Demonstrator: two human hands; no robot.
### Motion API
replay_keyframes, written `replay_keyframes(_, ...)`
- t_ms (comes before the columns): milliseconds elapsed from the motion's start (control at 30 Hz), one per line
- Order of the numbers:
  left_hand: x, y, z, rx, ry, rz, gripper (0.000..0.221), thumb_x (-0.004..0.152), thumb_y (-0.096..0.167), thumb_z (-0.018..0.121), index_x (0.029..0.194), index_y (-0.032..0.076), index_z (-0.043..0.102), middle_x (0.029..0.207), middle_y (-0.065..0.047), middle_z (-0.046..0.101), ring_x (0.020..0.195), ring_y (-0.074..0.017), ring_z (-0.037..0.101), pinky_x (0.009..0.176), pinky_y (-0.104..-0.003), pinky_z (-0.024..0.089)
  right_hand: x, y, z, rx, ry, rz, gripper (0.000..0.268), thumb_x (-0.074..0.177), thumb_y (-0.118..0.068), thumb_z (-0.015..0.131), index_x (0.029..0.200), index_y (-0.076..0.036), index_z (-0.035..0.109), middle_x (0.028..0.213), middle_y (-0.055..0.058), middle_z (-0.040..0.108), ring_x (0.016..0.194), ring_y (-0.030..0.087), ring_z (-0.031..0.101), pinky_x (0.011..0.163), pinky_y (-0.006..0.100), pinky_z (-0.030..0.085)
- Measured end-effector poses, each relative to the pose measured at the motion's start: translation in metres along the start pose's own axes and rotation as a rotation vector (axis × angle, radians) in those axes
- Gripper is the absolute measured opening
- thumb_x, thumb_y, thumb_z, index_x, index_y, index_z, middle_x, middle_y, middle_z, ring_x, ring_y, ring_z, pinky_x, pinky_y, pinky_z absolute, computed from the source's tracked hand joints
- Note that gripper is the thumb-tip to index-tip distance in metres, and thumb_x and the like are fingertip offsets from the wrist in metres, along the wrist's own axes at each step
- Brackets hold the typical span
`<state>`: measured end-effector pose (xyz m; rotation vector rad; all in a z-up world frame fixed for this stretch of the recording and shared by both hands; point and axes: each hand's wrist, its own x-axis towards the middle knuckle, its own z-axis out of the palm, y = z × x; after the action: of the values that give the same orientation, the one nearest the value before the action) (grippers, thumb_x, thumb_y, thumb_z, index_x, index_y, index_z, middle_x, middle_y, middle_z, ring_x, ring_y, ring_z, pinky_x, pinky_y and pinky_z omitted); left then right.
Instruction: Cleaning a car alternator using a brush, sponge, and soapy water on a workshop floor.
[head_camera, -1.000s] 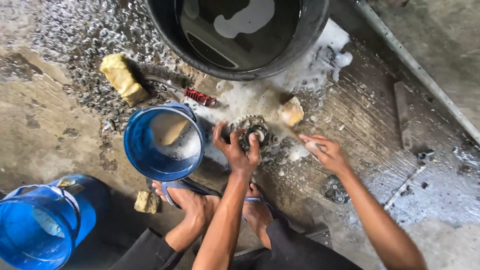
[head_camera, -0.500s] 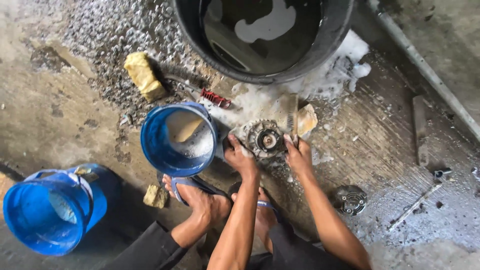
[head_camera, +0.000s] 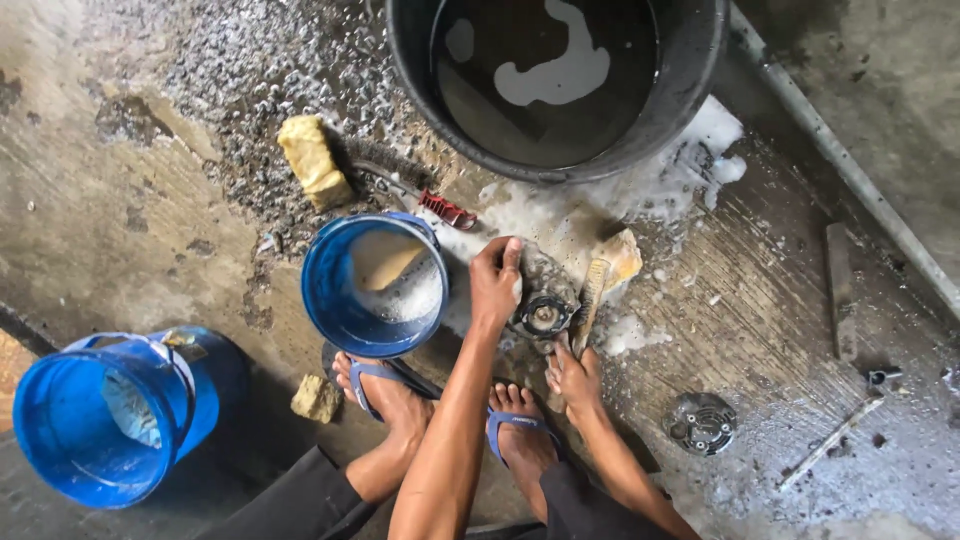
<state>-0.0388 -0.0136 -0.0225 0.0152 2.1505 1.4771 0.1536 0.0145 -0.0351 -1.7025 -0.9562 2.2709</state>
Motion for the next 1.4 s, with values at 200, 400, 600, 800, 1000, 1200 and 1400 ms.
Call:
replay_keyframes(200,-0.013,0.02,-0.002,-0.092,-0.051,0.011,0.039,0.109,0.029,0.054,0.127,-0.002,0.071,0.112,-0.03,0.074,0.112,-0.0462,0.069,0.093,-0.055,0.055,0.01,-0.005,-0.019,-0.318,0.136,0.046,0.018,0.099,-0.021,0.067,0.095,-0.004,0.063,0.065,0.001,0.052,0.053,0.012,0.051,0.044,0.023,0.039)
replay_keyframes(400,-0.035,0.04,-0.005,-0.034,-0.012,0.13,0.047,0.103,0.024,0.059,0.136,-0.008,0.062,0.125,-0.038,0.065,0.122,-0.0551,0.058,0.106,-0.064,0.046,0.007,-0.022,-0.026,-0.54,0.132,-0.081,0.018,0.093,-0.024,0.077,0.09,-0.008,0.067,0.056,0.003,0.052,0.051,0.012,0.055,0.047,0.027,0.049)
replay_keyframes(600,-0.061,0.013,-0.01,-0.234,0.134,0.142,0.043,0.105,0.028,0.061,0.131,-0.006,0.066,0.127,-0.034,0.066,0.126,-0.0469,0.06,0.112,-0.053,0.046,-0.017,-0.044,-0.023,-0.858,0.275,-0.445,0.036,0.096,-0.039,0.078,0.114,-0.008,0.072,0.097,0.02,0.073,0.095,0.032,0.072,0.078,0.045,0.057)
replay_keyframes(800,-0.098,-0.073,-0.035,-0.698,0.816,0.081,0.136,0.063,0.097,0.053,0.158,0.008,0.014,0.165,-0.023,0.012,0.119,-0.0437,0.063,0.057,-0.046,0.068,-0.085,-0.131,0.074,-1.142,-0.158,-0.896,0.05,0.092,-0.013,0.069,0.14,-0.003,0.064,0.136,0.032,0.057,0.135,0.051,0.05,0.117,0.055,0.037)
replay_keyframes(1000,-0.101,-0.007,-0.073,-0.151,0.933,-0.073,0.081,0.083,0.013,0.076,0.154,0.006,0.038,0.149,-0.029,0.047,0.14,-0.0432,0.048,0.121,-0.051,0.035,-0.08,-0.163,0.145,-1.958,-0.773,-0.894,0.032,0.089,-0.017,0.056,0.118,-0.022,0.068,0.125,0.019,0.057,0.086,0.053,0.072,0.076,0.062,0.062)
replay_keyframes(1200,-0.115,-0.021,-0.035,-0.194,0.878,-0.008,0.085,0.083,0.012,0.073,0.156,0.011,0.031,0.154,-0.028,0.042,0.143,-0.0439,0.042,0.121,-0.053,0.031,0.042,-0.085,0.159,-2.202,-0.659,-0.831,0.024,0.085,-0.025,0.056,0.095,-0.012,0.074,0.096,0.016,0.066,0.079,0.052,0.073,0.067,0.065,0.058)
replay_keyframes(1400,-0.13,-0.005,-0.029,-0.131,0.824,0.012,0.089,0.084,0.01,0.073,0.161,0.004,0.028,0.154,-0.035,0.039,0.141,-0.0496,0.041,0.117,-0.055,0.033,0.035,-0.092,0.148,-2.093,-0.67,-0.684,0.037,0.079,-0.017,0.072,0.112,0.0,0.072,0.117,0.03,0.063,0.093,0.06,0.069,0.078,0.07,0.056)
